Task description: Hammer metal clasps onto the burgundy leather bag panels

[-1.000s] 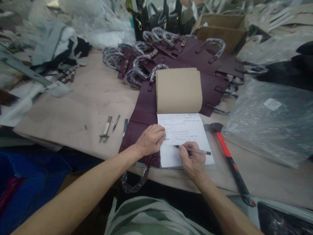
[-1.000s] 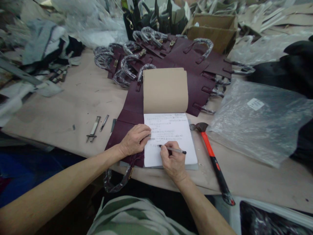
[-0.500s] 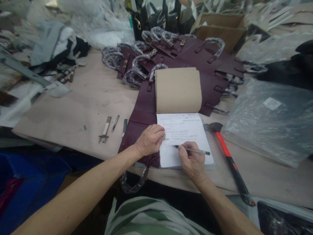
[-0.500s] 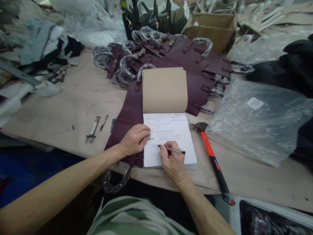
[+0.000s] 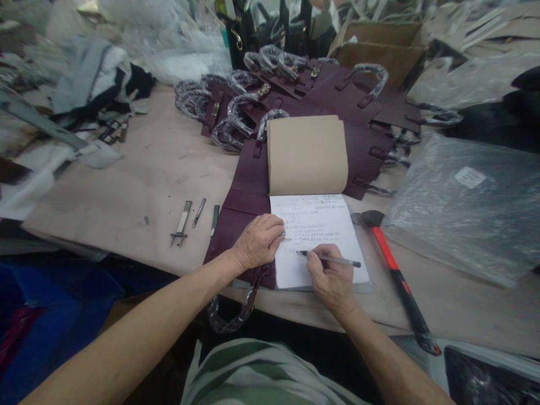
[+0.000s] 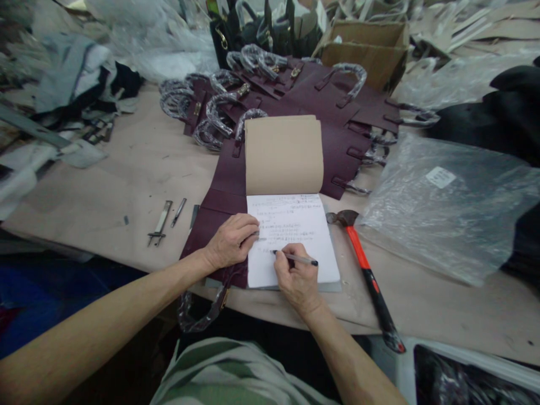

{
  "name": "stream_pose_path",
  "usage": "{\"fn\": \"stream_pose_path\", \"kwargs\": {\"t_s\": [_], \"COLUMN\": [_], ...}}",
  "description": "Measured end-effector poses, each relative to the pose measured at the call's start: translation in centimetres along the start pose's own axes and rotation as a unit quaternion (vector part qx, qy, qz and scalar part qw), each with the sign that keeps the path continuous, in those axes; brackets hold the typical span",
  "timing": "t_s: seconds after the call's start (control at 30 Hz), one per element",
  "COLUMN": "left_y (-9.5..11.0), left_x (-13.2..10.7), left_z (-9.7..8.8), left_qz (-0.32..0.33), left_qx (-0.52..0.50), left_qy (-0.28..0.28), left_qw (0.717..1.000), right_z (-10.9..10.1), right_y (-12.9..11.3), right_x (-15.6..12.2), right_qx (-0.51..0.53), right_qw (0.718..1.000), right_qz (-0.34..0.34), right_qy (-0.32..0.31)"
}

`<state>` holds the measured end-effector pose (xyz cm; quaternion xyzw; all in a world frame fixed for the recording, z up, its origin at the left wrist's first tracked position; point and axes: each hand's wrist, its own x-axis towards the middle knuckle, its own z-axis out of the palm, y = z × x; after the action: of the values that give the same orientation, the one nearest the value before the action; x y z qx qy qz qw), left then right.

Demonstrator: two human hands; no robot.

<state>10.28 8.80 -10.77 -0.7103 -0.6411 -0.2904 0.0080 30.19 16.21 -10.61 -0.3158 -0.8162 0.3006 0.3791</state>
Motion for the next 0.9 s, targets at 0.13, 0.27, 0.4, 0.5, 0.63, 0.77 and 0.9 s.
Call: {"fn": "stream_pose_path", "kwargs": {"t_s": [0.13, 0.27, 0.4, 0.5, 0.63, 0.77, 0.9], "left_y": [-0.02, 0.0, 0.01, 0.0, -0.05, -0.09, -0.11], "left_x": [-0.01, 0.05, 0.09, 0.07, -0.02, -0.05, -0.04], "left_z": [0.04, -0.05, -0.11, -0.11, -0.04, 0.04, 0.09], "left_qz": [-0.002, -0.001, 0.003, 0.004, 0.0, 0.003, 0.003], "left_qx": [0.002, 0.002, 0.0, -0.002, -0.005, -0.008, -0.007], "left_qy": [-0.004, -0.004, 0.0, 0.005, 0.003, 0.01, 0.011], "left_qw": [1.0, 1.0, 1.0, 1.0, 1.0, 1.0, 1.0], "right_z": [-0.07, -0.06, -0.01, 0.0, 0.03, 0.1, 0.05], "right_y": [-0.01, 0.08, 0.13, 0.14, 0.15, 0.18, 0.12], "right_x": [-0.03, -0.06, -0.07, -0.09, -0.18, -0.2, -0.06], "right_qx": [0.001, 0.007, 0.001, 0.005, 0.004, 0.0, 0.002], "right_qw": [1.0, 1.0, 1.0, 1.0, 1.0, 1.0, 1.0], "right_qz": [-0.012, -0.017, -0.016, -0.007, 0.0, 0.003, -0.004], "right_qy": [0.003, 0.001, 0.014, 0.02, 0.024, 0.03, 0.025]}}
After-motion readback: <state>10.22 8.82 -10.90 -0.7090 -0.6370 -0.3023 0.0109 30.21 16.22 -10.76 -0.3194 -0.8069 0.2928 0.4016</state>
